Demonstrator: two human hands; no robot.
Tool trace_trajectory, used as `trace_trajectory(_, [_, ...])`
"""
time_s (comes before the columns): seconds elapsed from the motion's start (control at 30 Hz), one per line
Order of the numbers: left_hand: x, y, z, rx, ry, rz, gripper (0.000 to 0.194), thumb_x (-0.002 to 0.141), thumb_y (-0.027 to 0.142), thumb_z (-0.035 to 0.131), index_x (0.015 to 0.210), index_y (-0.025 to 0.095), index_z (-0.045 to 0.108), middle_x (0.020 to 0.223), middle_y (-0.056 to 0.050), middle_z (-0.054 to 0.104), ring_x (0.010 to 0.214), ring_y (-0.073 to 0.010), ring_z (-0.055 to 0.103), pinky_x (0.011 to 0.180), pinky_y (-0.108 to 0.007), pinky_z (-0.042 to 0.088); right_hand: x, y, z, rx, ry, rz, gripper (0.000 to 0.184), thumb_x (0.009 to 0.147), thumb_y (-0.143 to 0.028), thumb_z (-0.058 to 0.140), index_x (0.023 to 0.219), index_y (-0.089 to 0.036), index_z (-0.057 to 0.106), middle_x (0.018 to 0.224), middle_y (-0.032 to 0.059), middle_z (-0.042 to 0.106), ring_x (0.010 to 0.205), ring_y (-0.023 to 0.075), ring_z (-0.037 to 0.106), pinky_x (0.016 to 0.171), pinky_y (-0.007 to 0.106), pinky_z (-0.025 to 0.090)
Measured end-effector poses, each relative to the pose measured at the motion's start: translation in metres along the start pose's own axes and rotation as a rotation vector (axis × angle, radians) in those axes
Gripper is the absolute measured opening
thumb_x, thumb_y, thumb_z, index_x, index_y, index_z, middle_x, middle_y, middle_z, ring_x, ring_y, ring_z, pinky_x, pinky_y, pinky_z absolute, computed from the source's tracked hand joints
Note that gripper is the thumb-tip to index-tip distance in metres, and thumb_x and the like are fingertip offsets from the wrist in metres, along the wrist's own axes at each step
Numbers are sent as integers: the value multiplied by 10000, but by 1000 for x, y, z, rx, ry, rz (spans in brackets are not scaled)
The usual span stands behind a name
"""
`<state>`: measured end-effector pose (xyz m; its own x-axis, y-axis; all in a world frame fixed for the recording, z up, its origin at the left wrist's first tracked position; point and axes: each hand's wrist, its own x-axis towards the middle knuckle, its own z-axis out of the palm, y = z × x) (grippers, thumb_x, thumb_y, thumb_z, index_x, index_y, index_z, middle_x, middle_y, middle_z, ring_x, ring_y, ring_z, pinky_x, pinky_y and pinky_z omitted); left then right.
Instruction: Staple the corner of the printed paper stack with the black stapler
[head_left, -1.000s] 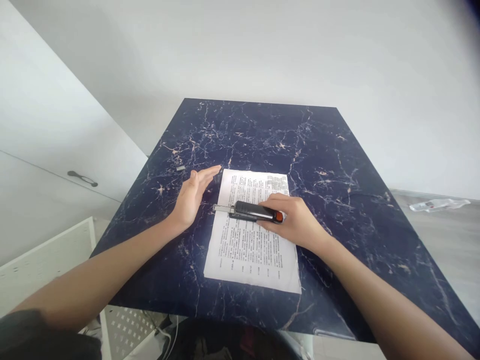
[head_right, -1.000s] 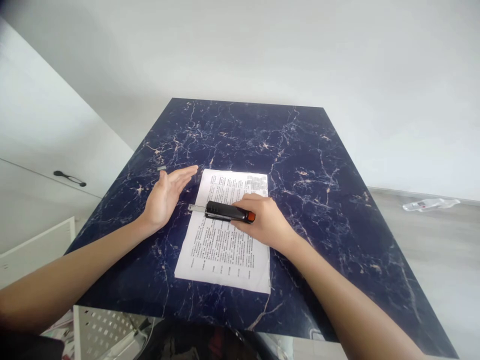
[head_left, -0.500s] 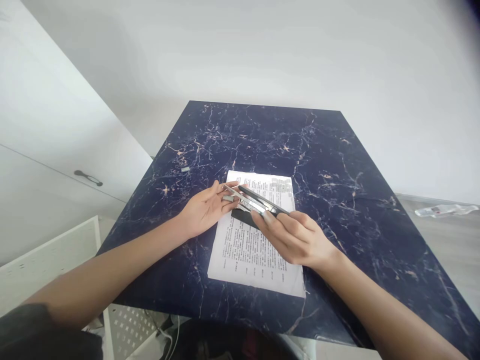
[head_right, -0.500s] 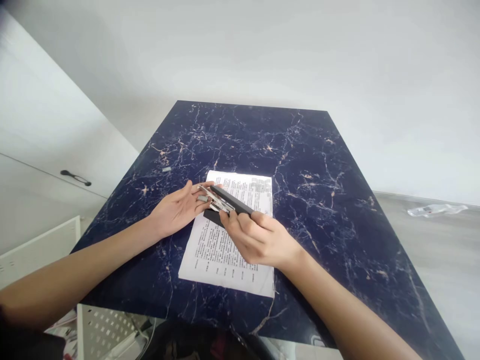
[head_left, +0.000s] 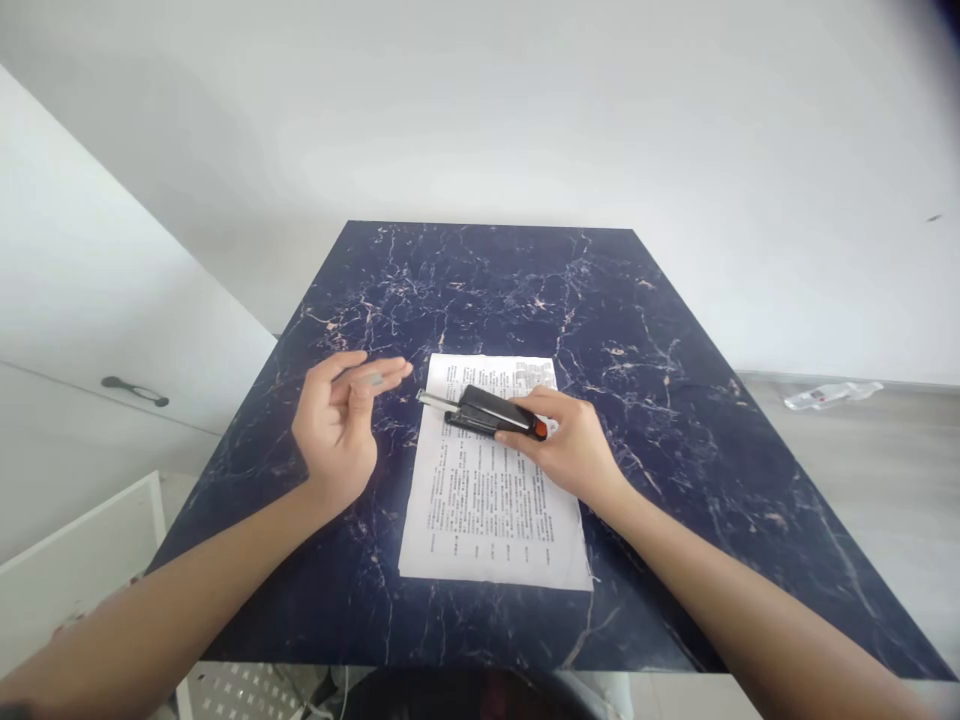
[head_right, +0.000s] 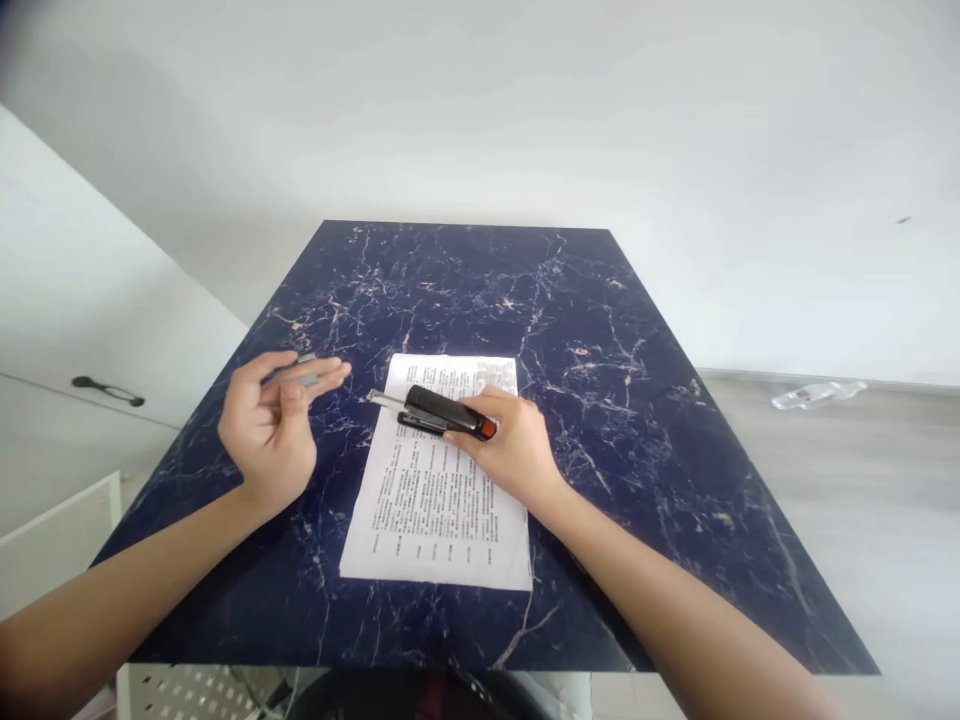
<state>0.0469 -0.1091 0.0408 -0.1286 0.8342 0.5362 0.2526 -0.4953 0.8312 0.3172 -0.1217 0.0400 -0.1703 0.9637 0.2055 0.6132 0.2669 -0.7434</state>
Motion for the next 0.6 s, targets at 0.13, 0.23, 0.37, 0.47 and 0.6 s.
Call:
trace_trajectory(0.13, [-14, 5, -7, 57, -249, 174, 323, 1055, 252, 630, 1354, 312, 525, 1120, -21, 820, 818, -217, 821, 616, -335, 666, 0, 4, 7, -98, 28, -149, 229, 869, -312, 826, 1091, -278, 780, 966, 37, 741, 870, 238, 688, 765, 410, 562])
trace_trajectory(0.23, [-21, 7, -9, 44, -447, 246, 446, 1009, 191, 691, 1382, 345, 499, 1048, -5, 833, 580, -173, 771, 435, -272, 570, -7, -4, 7, -183, 218, -483, 472, 882, -379, 848, 1320, -268, 710, 1143, 87, 756, 1045, 286, 702, 858, 471, 602])
trace_trajectory(0.37, [-30, 10, -5, -70, -555, 150, 289, 1004, 251, 696, 1233, 314, 532, 826, 15, 820, 494, -191, 731, 428, -316, 569, -20, -18, 7, -252, 162, -951, 462, 934, -223, 792, 1379, -272, 677, 1200, 48, 777, 1074, 223, 727, 877, 390, 659])
trace_trajectory(0.47, [-32, 11, -1, -150, -603, 24, 188, 1002, 317, 702, 1090, 291, 538, 704, 24, 782, 518, -219, 742, 484, -358, 601, -24, -24, 9, -288, 142, -1061, 411, 913, -121, 777, 1304, -234, 721, 1196, 59, 789, 1096, 223, 735, 890, 367, 689])
trace_trajectory(0.6, [-29, 15, 2, -103, -584, 34, 195, 989, 361, 721, 1011, 286, 542, 664, 23, 769, 557, -226, 758, 536, -361, 607, -25, -25, 10, -306, 171, -1091, 355, 902, -113, 786, 1241, -211, 753, 1154, 72, 804, 1111, 240, 742, 908, 383, 704])
